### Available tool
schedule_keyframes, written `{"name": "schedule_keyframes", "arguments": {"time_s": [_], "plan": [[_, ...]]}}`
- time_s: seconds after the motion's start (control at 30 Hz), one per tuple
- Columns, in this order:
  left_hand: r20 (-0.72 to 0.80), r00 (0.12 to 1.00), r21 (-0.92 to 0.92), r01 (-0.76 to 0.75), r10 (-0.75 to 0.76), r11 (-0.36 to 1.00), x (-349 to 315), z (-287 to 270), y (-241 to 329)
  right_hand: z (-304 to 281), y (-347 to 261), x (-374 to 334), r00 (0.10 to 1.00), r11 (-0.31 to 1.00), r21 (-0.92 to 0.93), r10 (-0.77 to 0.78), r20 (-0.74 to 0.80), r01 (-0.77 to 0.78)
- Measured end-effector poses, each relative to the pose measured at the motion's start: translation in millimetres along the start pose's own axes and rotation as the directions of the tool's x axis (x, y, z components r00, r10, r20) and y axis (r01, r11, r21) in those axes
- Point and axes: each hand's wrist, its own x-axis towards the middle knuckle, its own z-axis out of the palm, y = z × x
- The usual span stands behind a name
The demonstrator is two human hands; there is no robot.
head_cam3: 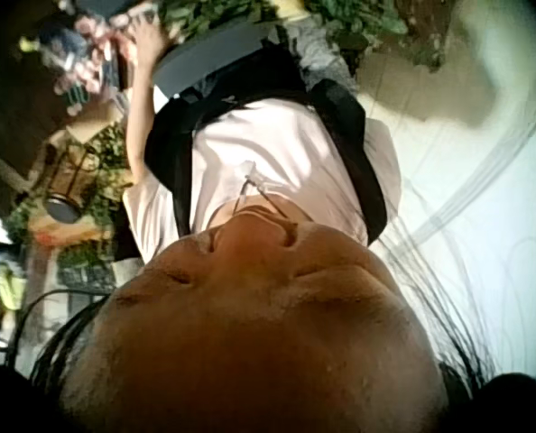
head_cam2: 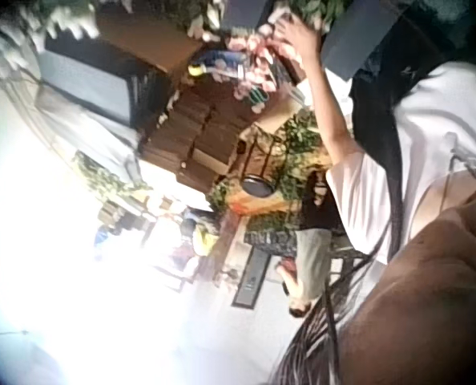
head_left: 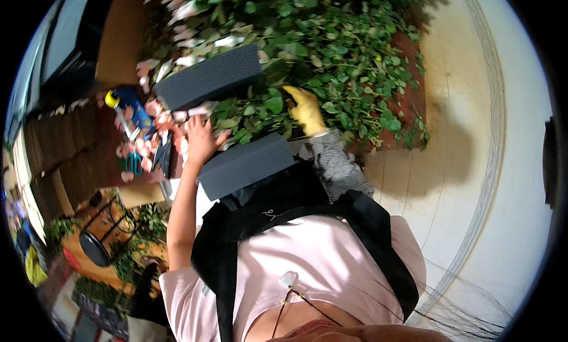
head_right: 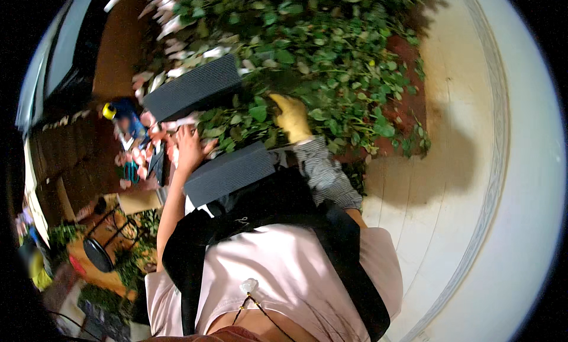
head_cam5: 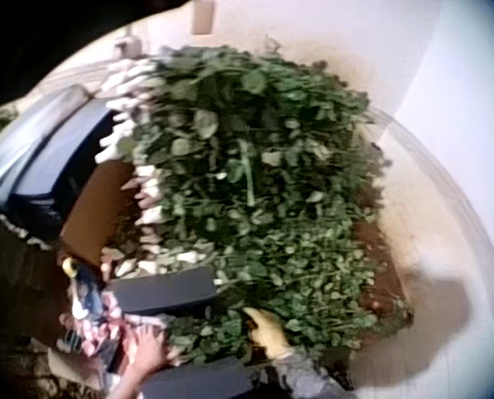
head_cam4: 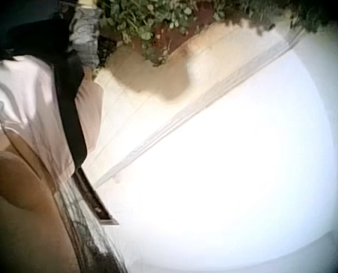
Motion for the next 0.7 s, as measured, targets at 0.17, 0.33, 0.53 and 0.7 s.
{"name": "schedule_keyframes", "arguments": {"time_s": [0.17, 0.33, 0.53, 0.7], "plan": [[-0.040, 0.999, -0.269, -0.013, 0.002, 0.963, -10.2, -24.7, -6.3, -56.8, -39.1, 4.0, 0.955, 0.986, 0.019, 0.158, 0.251, -0.168], [-0.094, 0.858, -0.554, 0.376, -0.505, 0.743, -58.1, -35.4, -20.5, -80.9, -117.9, 14.2, 0.811, 0.963, -0.052, -0.192, 0.553, 0.264], [0.423, 0.821, -0.440, 0.556, -0.384, 0.705, -51.2, -43.0, -1.6, 41.3, -162.2, 30.0, 0.416, 0.784, -0.050, -0.273, 0.867, 0.619], [0.205, 0.963, -0.580, 0.265, -0.177, 0.770, -47.6, -28.2, -11.6, 77.8, -160.9, 39.2, 0.365, 0.617, -0.291, 0.006, 0.931, 0.731]]}}
